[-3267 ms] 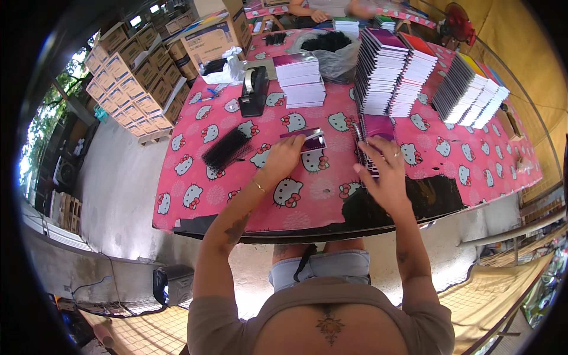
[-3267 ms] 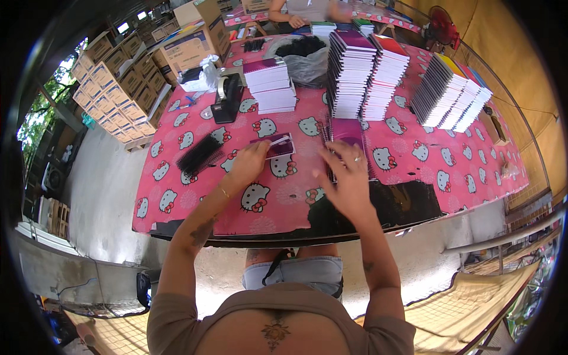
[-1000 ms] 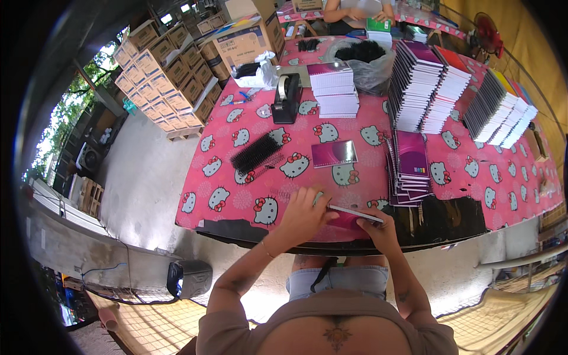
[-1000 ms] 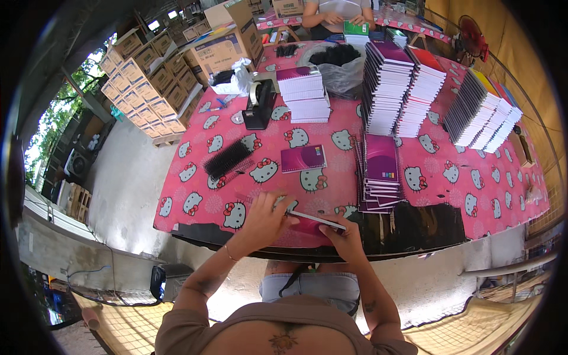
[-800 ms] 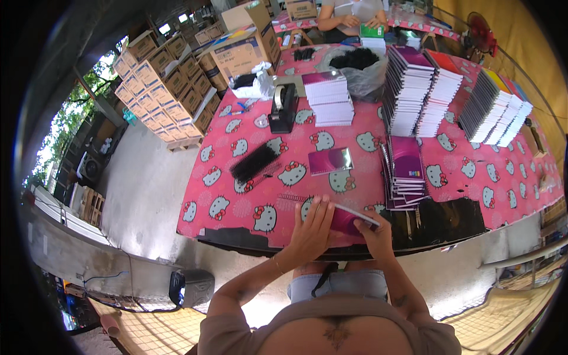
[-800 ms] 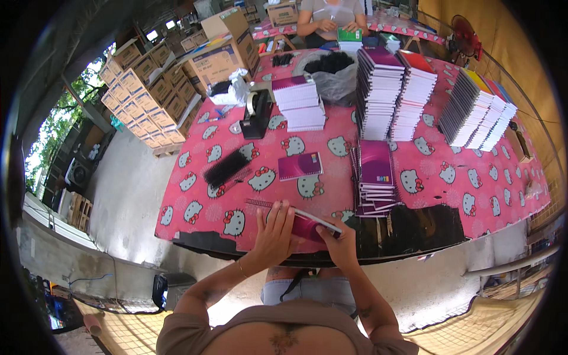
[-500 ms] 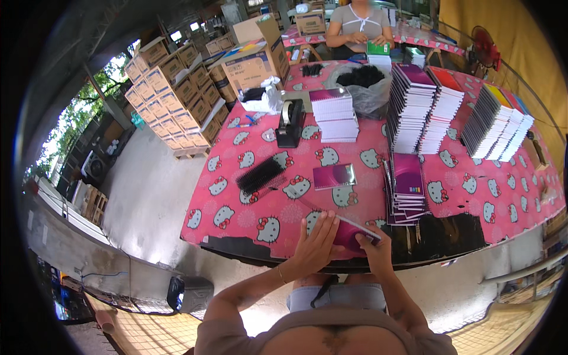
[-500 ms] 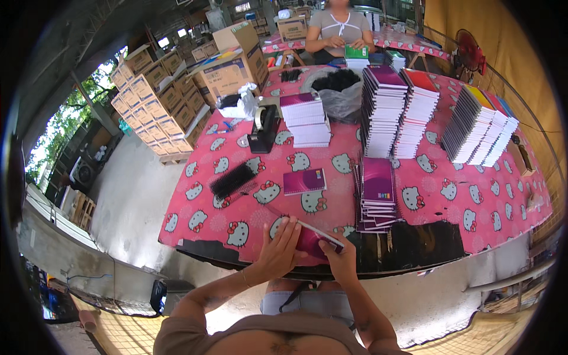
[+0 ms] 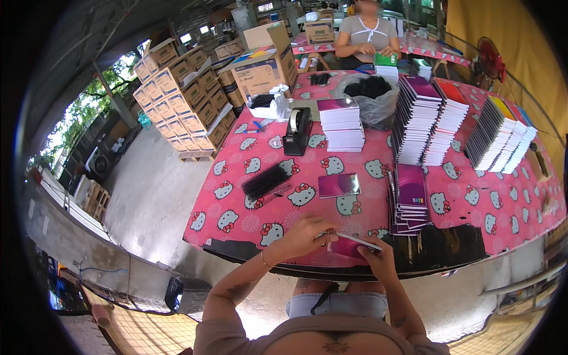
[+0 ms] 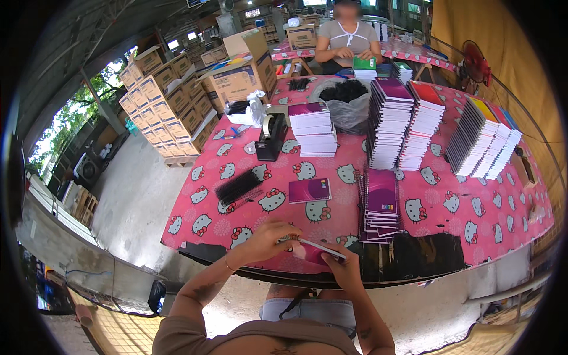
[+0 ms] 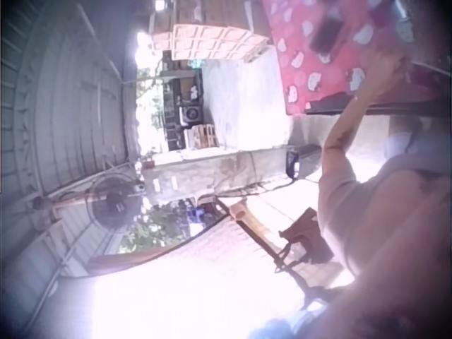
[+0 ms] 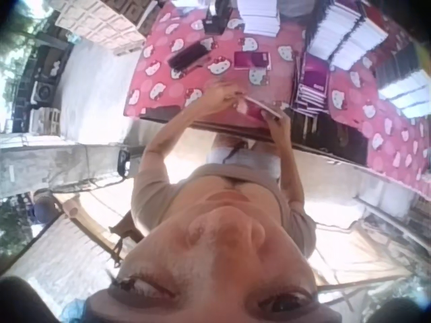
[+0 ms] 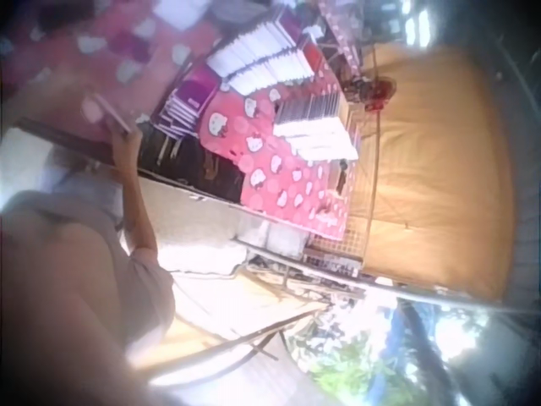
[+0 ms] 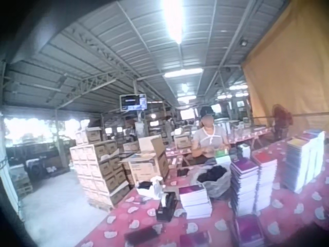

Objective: The person assembles booklets by inserting a metal spiral binding through the pre-punched holes of a stack of pages and covers, then places the finished booklets onto a stack.

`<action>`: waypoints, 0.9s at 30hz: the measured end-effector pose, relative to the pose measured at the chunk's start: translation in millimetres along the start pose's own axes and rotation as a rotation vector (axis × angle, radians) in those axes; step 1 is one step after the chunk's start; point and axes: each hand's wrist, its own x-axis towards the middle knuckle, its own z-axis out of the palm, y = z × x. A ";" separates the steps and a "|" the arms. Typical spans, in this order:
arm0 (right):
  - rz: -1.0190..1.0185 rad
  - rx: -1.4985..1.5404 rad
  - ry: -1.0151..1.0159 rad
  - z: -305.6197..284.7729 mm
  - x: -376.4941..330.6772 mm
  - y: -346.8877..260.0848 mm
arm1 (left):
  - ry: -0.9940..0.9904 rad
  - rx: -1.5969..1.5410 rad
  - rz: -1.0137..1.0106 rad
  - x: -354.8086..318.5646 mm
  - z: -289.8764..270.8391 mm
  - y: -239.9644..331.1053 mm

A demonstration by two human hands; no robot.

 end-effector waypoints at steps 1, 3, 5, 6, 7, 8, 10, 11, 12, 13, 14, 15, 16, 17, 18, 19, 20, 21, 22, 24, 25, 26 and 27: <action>0.001 0.001 0.010 -3.5 0.4 5.6 | 0.005 -0.039 -0.014 2.0 0.2 1.9; -0.003 -0.009 0.003 -4.1 1.9 4.1 | 0.004 -0.068 -0.023 -0.6 2.7 -3.4; -0.008 -0.037 -0.019 -5.4 1.7 -1.5 | -0.088 -0.252 -0.154 -2.5 5.9 -15.8; 0.003 -0.031 -0.035 -6.0 1.8 -0.9 | -0.179 -0.425 -0.283 -3.4 6.5 -24.0; 0.013 -0.025 -0.052 -6.9 2.3 0.6 | -0.269 -0.599 -0.412 -4.6 6.7 -31.3; 0.023 -0.021 -0.066 -7.7 2.9 1.4 | -0.301 -0.683 -0.446 -4.1 6.4 -37.3; 0.022 -0.082 -0.077 -6.7 -0.4 0.0 | -0.363 -0.851 -0.510 -6.1 6.9 -46.5; 0.016 -0.113 -0.070 -7.7 0.2 -0.2 | -0.295 -0.706 -0.378 -2.4 5.1 -40.2; 0.014 -0.112 -0.056 -7.1 0.1 0.4 | -0.224 -0.556 -0.250 0.0 -0.9 -25.5; 0.012 -0.112 -0.042 -6.6 -0.5 2.0 | -0.153 -0.405 -0.122 2.3 -3.8 -17.0; 0.012 -0.111 -0.035 -5.3 -2.0 3.8 | -0.100 -0.297 -0.064 1.4 -3.5 -15.1; 0.013 -0.094 -0.039 -4.3 -2.7 6.8 | -0.048 -0.188 -0.005 0.9 -2.7 -13.5; 0.015 -0.077 -0.042 -3.5 -2.9 10.3 | 0.004 -0.080 0.053 0.3 -1.9 -12.4; 0.020 -0.059 -0.046 -2.4 -3.0 11.2 | -0.018 -0.061 0.053 -1.4 0.0 -13.3; 0.001 -0.055 -0.046 -0.7 -2.9 10.8 | -0.040 -0.042 0.052 -3.2 2.1 -15.3; -0.017 -0.050 -0.046 2.2 -3.0 8.9 | -0.062 -0.023 0.052 -5.1 3.7 -16.1; -0.038 -0.047 -0.042 3.1 -2.4 7.3 | -0.068 -0.040 0.010 -5.0 3.8 -13.9; -0.026 -0.027 -0.035 2.7 -1.9 7.6 | -0.074 -0.057 -0.033 -5.4 3.7 -10.7; -0.015 -0.007 -0.028 2.4 -1.8 8.6 | -0.079 -0.074 -0.075 -6.0 3.9 -7.0; 0.004 0.055 0.038 6.7 -2.0 4.4 | 0.093 0.347 -0.024 -7.0 15.5 2.4; 0.010 0.097 0.098 13.4 -3.0 -3.2 | 0.178 0.557 0.001 -9.3 25.2 7.2; 0.019 0.133 0.158 16.4 -5.0 -8.4 | 0.139 0.608 -0.034 -18.8 43.5 14.9; 0.010 0.093 0.170 15.5 -7.4 -7.9 | 0.107 0.661 -0.061 -29.2 64.9 23.0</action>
